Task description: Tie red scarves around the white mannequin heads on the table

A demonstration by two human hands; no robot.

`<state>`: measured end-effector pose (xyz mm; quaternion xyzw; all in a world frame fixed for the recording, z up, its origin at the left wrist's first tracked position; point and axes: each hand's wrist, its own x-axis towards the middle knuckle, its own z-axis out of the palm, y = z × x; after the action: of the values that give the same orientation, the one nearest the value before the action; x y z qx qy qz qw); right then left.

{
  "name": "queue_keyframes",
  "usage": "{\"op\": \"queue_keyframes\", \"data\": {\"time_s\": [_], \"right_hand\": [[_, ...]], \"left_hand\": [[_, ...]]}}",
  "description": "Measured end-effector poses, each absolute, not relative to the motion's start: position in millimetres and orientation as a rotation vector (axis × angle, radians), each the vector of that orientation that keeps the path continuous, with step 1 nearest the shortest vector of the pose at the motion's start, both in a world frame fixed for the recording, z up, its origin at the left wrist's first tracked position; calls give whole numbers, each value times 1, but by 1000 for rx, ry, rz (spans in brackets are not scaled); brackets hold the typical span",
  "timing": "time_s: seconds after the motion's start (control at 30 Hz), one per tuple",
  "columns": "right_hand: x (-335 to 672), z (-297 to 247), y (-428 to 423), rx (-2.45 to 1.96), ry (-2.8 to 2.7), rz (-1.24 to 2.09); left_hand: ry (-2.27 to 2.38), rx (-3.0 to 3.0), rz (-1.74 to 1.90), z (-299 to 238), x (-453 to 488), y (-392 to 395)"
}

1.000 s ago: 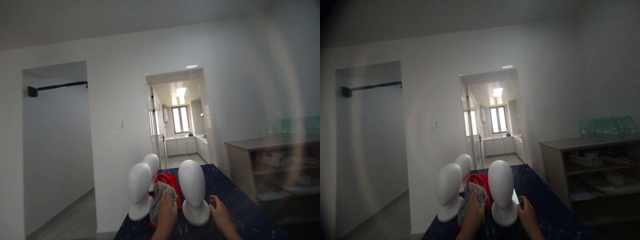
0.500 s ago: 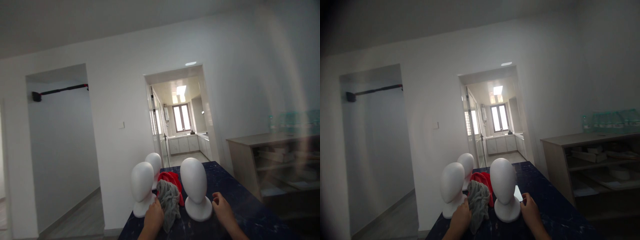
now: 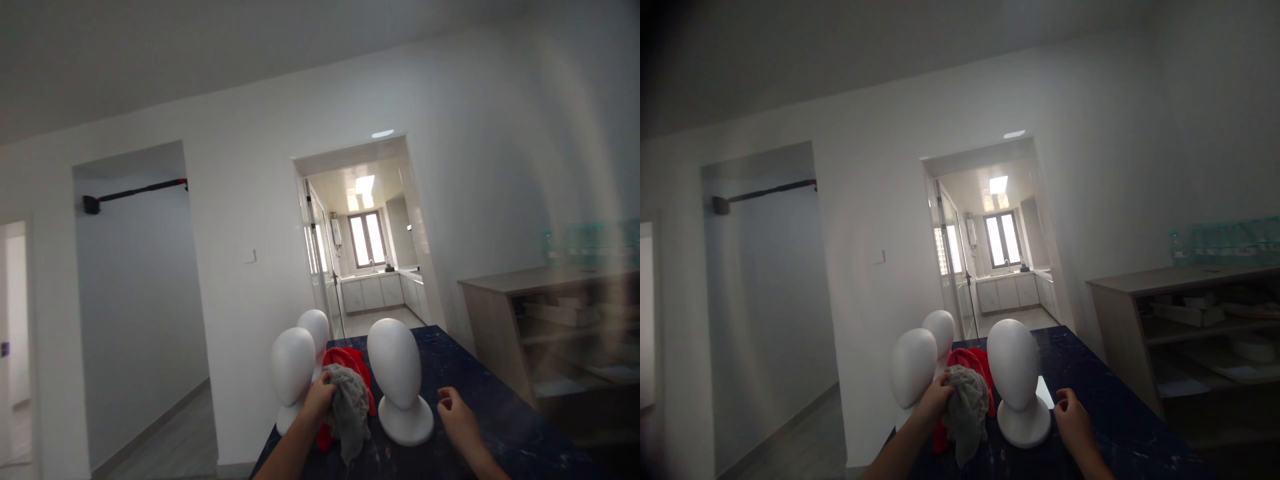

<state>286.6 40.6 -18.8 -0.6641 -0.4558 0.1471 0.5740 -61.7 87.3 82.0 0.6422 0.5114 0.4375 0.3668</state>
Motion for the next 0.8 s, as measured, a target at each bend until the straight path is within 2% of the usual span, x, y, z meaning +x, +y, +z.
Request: {"op": "queue_keyframes", "data": {"time_s": [0.1, 0.2, 0.37, 0.57, 0.8], "right_hand": [[302, -13, 41, -1548, -928, 426], [316, 8, 31, -1542, -737, 320], [283, 60, -15, -1329, -839, 72], [169, 85, -53, -970, -1593, 353], [75, 65, -3, -860, -1545, 470]], "left_hand": [[1127, 1543, 1154, 101, -59, 77], [889, 1461, 1106, 120, -64, 65], [985, 1545, 1067, 139, -75, 53], [1053, 1786, 884, 185, -79, 33], [1316, 2401, 432, 253, -76, -10]]}}
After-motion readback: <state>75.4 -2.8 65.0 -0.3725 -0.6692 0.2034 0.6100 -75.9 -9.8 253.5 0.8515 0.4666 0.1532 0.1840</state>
